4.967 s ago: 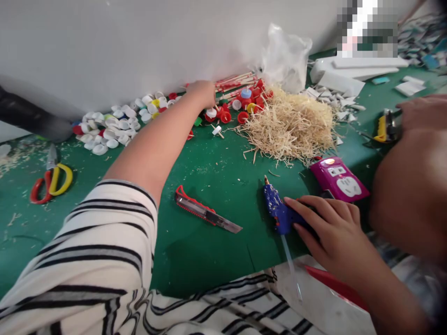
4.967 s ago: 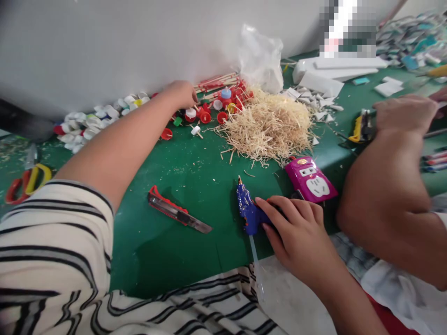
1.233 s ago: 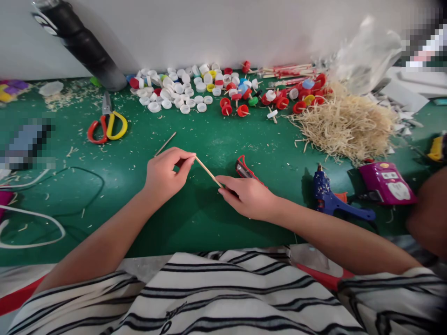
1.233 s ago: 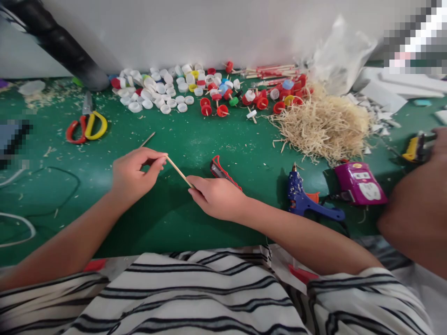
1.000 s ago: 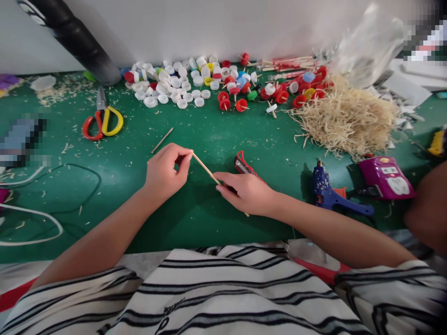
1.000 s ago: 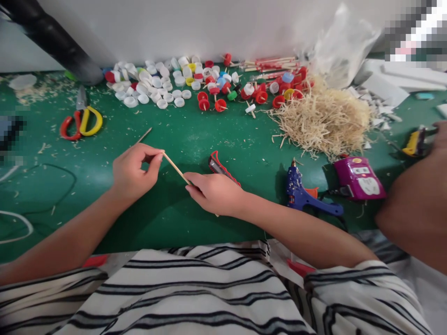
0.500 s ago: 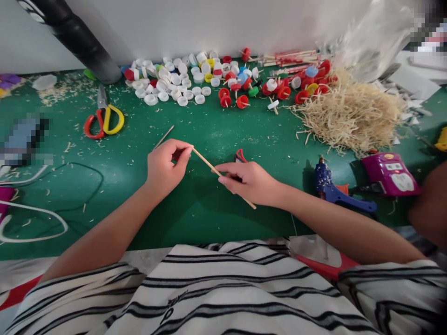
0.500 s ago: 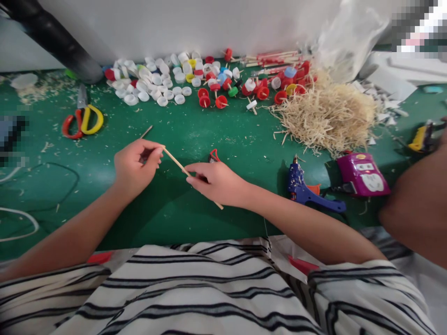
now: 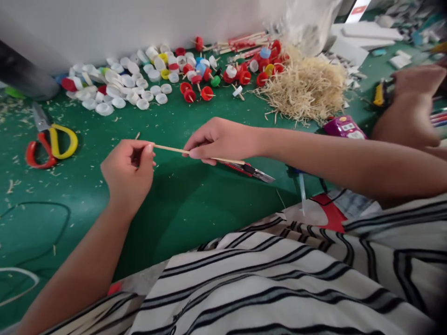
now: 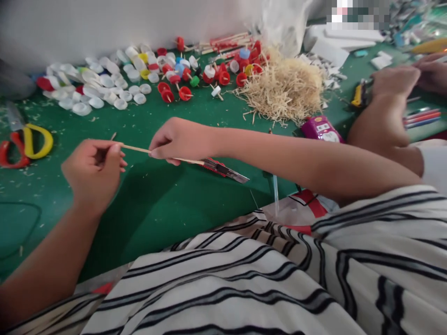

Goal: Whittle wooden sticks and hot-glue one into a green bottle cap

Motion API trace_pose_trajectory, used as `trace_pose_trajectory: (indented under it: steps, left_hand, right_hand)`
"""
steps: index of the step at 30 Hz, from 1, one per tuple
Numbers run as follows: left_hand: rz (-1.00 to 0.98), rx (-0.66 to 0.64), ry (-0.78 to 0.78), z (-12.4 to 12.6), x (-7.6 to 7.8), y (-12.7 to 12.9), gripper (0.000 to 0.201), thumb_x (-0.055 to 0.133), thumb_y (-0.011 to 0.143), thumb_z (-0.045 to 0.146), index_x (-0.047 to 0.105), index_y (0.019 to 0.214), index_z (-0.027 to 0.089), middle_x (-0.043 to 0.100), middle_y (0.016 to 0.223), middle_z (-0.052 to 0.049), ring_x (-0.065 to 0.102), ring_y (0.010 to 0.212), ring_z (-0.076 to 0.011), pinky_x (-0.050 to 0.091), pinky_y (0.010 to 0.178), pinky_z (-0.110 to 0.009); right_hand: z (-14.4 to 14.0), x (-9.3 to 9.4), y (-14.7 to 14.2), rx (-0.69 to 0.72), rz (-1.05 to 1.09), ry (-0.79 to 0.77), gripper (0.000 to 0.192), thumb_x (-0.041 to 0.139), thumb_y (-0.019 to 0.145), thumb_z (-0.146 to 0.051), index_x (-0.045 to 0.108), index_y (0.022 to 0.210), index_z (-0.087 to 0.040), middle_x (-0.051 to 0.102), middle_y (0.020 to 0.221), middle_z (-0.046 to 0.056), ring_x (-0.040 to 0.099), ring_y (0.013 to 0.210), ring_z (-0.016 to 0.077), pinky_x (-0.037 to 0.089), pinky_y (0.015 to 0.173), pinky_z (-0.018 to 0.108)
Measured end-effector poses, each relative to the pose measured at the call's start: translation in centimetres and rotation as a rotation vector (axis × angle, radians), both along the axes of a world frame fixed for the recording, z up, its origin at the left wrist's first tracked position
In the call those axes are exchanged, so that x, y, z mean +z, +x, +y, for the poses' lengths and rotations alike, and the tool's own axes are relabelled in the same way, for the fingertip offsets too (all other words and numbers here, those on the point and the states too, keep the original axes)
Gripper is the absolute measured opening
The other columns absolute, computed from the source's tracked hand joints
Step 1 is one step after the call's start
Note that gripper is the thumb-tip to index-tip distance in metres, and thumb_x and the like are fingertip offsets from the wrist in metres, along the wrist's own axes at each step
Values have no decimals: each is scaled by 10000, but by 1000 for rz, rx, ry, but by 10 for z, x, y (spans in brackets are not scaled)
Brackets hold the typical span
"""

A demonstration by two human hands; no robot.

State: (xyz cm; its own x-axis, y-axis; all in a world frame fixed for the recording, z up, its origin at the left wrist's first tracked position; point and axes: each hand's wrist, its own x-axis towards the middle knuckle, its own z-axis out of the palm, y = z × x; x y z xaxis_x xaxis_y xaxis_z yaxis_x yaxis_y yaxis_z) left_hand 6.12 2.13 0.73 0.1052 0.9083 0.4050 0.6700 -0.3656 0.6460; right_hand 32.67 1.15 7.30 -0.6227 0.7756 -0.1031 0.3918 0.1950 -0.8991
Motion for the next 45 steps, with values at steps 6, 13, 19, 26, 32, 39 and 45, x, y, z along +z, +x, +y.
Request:
trace_pose_trajectory:
  steps: [6, 13, 19, 26, 32, 39, 45]
  left_hand:
    - [-81, -39, -146, 8, 2, -4, 235, 691, 939, 290, 813, 1082, 148, 781, 853, -23, 659, 641, -100, 534, 623, -238]
    - [-61, -58, -187, 8, 4, -4, 187, 716, 904, 276, 862, 991, 197, 756, 735, 24, 639, 600, -94, 536, 646, -248]
    - [-75, -86, -113, 5, 0, -7, 242, 668, 930, 275, 839, 1090, 214, 818, 939, -30, 684, 667, -104, 579, 659, -235]
    - [-48, -180, -67, 1, 1, -14, 309, 566, 1009, 319, 836, 1107, 206, 788, 935, -48, 669, 650, -105, 566, 647, -248]
    - [97, -202, 26, -1, 9, -13, 359, 493, 1043, 331, 826, 1057, 197, 798, 914, -61, 671, 667, -134, 567, 704, -291]
    - [208, -215, 44, 2, 6, -14, 334, 438, 1066, 283, 746, 962, 208, 750, 864, -56, 677, 726, -161, 543, 757, -306]
    - [259, -200, 41, 0, 5, -10, 302, 391, 1063, 260, 622, 874, 216, 705, 873, -64, 651, 792, -184, 502, 785, -328]
  right_hand:
    - [5, 0, -8, -39, 54, -39, 177, 632, 1011, -165, 781, 969, -79, 619, 578, -47, 478, 507, 44, 365, 529, 207]
    - [-16, -29, -17, -83, 199, -188, 182, 612, 1020, -115, 763, 1117, -80, 576, 533, -87, 488, 443, 41, 383, 476, 184]
    - [-20, -50, -23, -182, 329, -223, 192, 585, 1026, -141, 729, 1141, -87, 529, 513, -108, 414, 403, 44, 355, 413, 188]
    - [-26, -56, -20, -165, 270, -80, 233, 613, 1007, -223, 736, 1158, -94, 532, 569, -90, 428, 479, 63, 318, 457, 217]
    - [-28, -57, -19, -158, 216, -24, 264, 603, 1011, -280, 747, 1154, -110, 510, 589, -81, 414, 518, 77, 300, 504, 243]
    - [-28, -57, -20, -171, 194, -17, 290, 595, 1003, -298, 749, 1148, -99, 487, 588, -81, 408, 526, 86, 299, 514, 256]
    - [-28, -60, -20, -160, 199, -29, 299, 590, 1009, -314, 748, 1154, -106, 449, 573, -91, 372, 514, 81, 277, 501, 252]
